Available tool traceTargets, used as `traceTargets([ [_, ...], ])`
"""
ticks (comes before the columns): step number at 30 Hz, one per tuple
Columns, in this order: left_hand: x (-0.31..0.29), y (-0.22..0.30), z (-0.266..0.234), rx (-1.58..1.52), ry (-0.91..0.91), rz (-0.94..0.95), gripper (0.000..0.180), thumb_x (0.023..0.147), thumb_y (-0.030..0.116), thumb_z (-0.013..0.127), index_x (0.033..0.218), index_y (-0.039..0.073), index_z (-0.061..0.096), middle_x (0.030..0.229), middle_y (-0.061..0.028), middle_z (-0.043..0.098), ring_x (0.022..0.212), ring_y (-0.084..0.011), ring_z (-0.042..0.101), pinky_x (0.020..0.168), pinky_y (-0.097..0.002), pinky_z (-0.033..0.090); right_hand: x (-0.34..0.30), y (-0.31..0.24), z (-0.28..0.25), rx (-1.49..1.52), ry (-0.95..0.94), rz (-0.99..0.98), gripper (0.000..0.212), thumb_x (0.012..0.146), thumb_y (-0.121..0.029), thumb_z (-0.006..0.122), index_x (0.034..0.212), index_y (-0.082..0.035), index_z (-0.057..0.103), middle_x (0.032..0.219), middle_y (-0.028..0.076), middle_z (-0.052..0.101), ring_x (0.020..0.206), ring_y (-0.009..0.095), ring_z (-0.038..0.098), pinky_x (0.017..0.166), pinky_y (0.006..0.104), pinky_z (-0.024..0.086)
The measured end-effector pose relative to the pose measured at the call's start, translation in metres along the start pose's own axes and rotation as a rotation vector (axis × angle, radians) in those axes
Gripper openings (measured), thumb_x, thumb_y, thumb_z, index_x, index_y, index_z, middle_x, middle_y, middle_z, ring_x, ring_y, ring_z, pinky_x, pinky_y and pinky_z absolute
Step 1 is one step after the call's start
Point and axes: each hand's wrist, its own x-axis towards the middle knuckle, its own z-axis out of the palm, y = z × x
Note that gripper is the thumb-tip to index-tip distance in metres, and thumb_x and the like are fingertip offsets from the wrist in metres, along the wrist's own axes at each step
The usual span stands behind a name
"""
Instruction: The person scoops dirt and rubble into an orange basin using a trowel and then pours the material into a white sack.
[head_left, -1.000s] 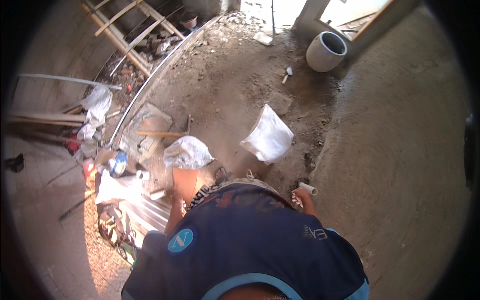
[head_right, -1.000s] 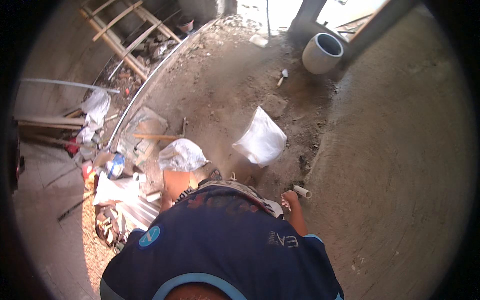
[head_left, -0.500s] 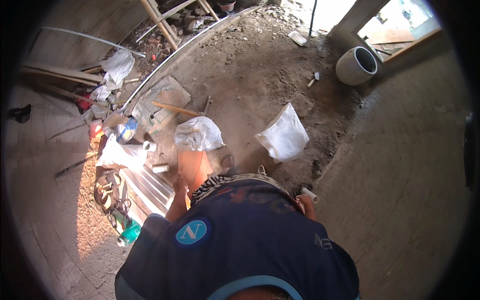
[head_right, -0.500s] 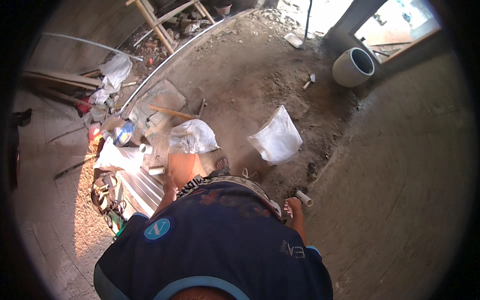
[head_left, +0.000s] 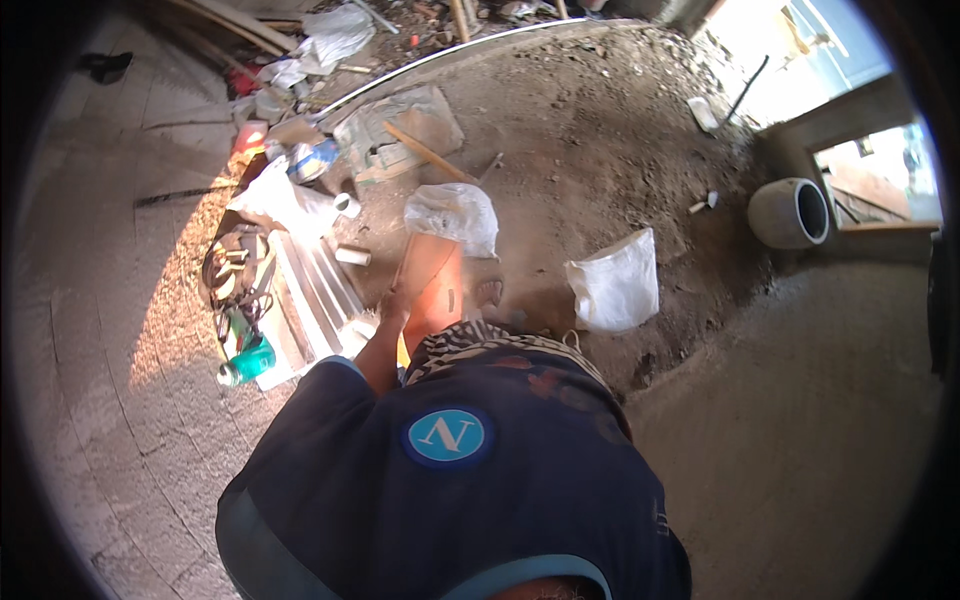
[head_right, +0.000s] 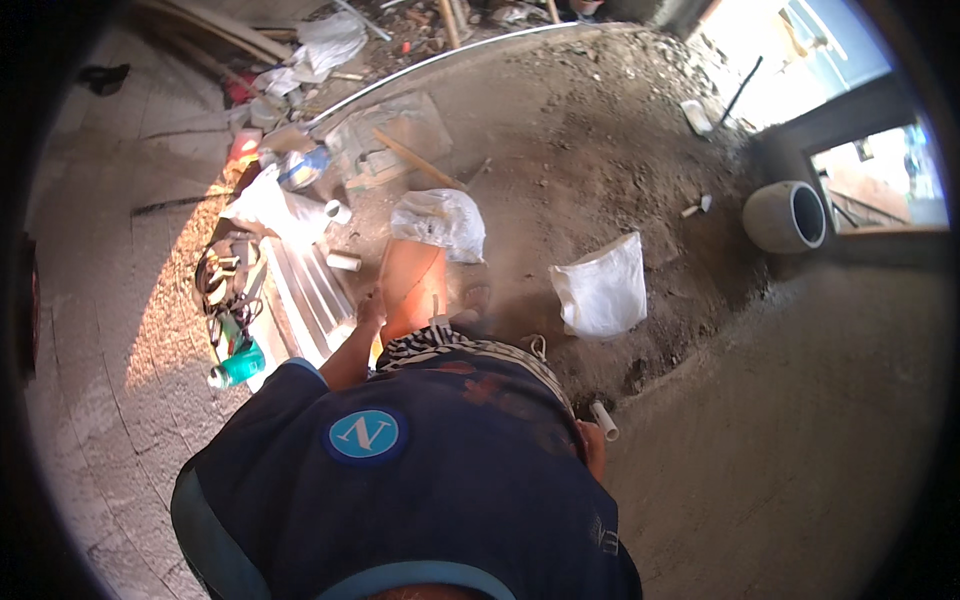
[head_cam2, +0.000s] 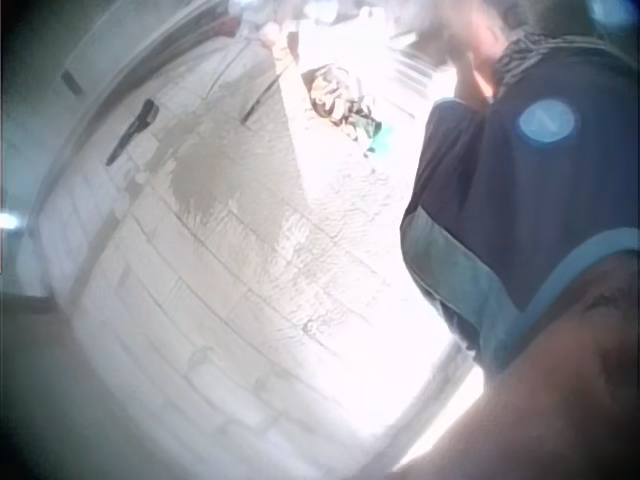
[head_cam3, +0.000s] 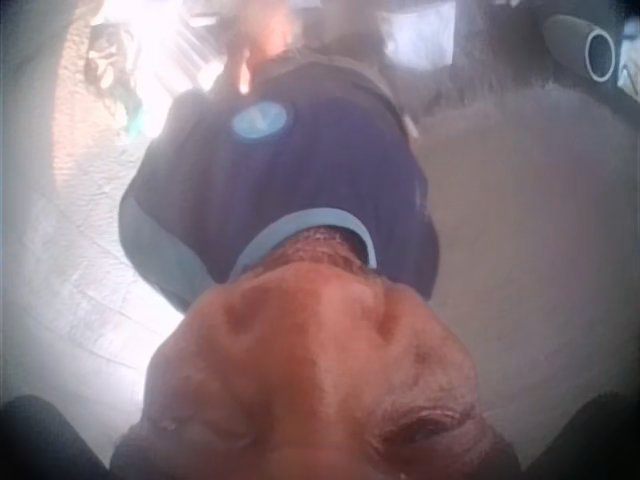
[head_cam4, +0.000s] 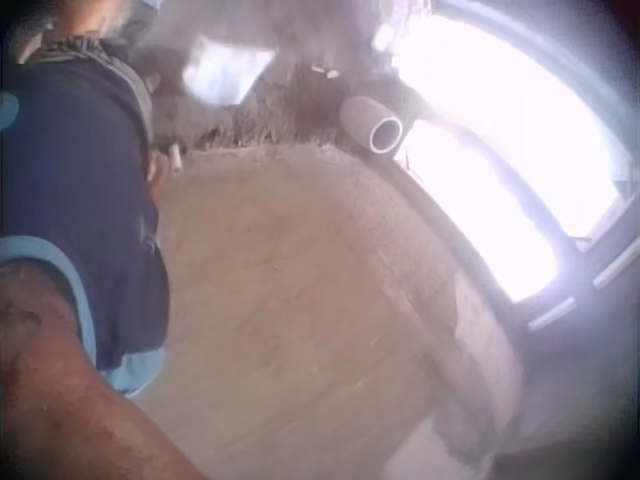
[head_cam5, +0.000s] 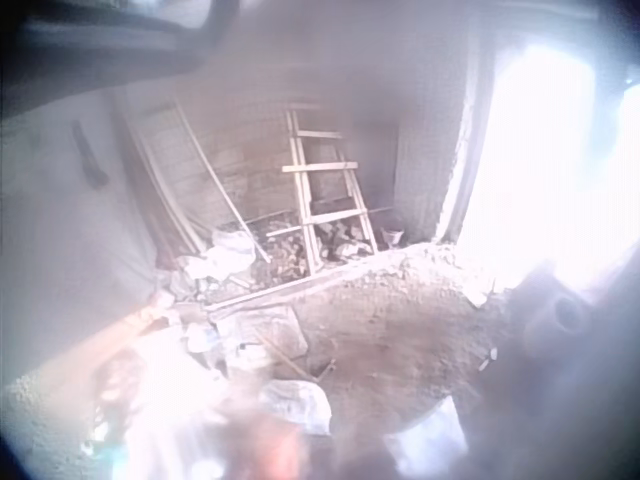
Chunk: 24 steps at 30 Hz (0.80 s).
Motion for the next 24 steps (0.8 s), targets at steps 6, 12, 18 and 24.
traceTargets([
  [6,-0.005,-0.017,-0.002,-0.012,-0.075,-0.061,0.085,0.086,0.069,0.035,0.118,-0.008,0.052,0.104,-0.0277,0.062,0.088,-0.0382,0.064,0.076,-0.0447,0.051,0.009,-0.006,-0.005,-0.092,-0.009,-0.03,0.014,0.089,-0.016,0.054,0.089,-0.004,0.061,0.068,0.004,0.053,0.057,0.016,0.051,0.053,0.0312,0.04],
  [12,-0.014,-0.016,-0.005,-0.16,-0.242,-0.244,0.082,0.086,0.065,0.043,0.124,-0.007,0.046,0.091,-0.0192,0.064,0.066,-0.0251,0.064,0.056,-0.0373,0.054,0.018,-0.011,-0.018,-0.157,-0.005,-0.057,0.014,0.089,-0.016,0.054,0.089,-0.004,0.061,0.067,0.004,0.052,0.057,0.017,0.05,0.053,0.0313,0.04],
  [18,-0.039,-0.017,-0.033,-0.128,-0.318,-0.273,0.08,0.086,0.065,0.041,0.124,-0.005,0.046,0.098,-0.019,0.061,0.07,-0.0269,0.064,0.062,-0.0363,0.055,0.025,-0.014,-0.03,-0.217,-0.001,-0.081,0.015,0.089,-0.017,0.054,0.088,-0.004,0.061,0.066,0.004,0.051,0.057,0.017,0.049,0.054,0.0314,0.04],
  [24,-0.062,-0.041,-0.042,-0.145,-0.297,-0.341,0.082,0.087,0.065,0.035,0.123,-0.007,0.047,0.114,-0.025,0.059,0.079,-0.0317,0.068,0.07,-0.0371,0.055,0.034,-0.02,-0.044,-0.289,-0.008,-0.111,0.016,0.089,-0.017,0.054,0.087,-0.004,0.061,0.066,0.004,0.05,0.057,0.017,0.049,0.054,0.0315,0.04],
])
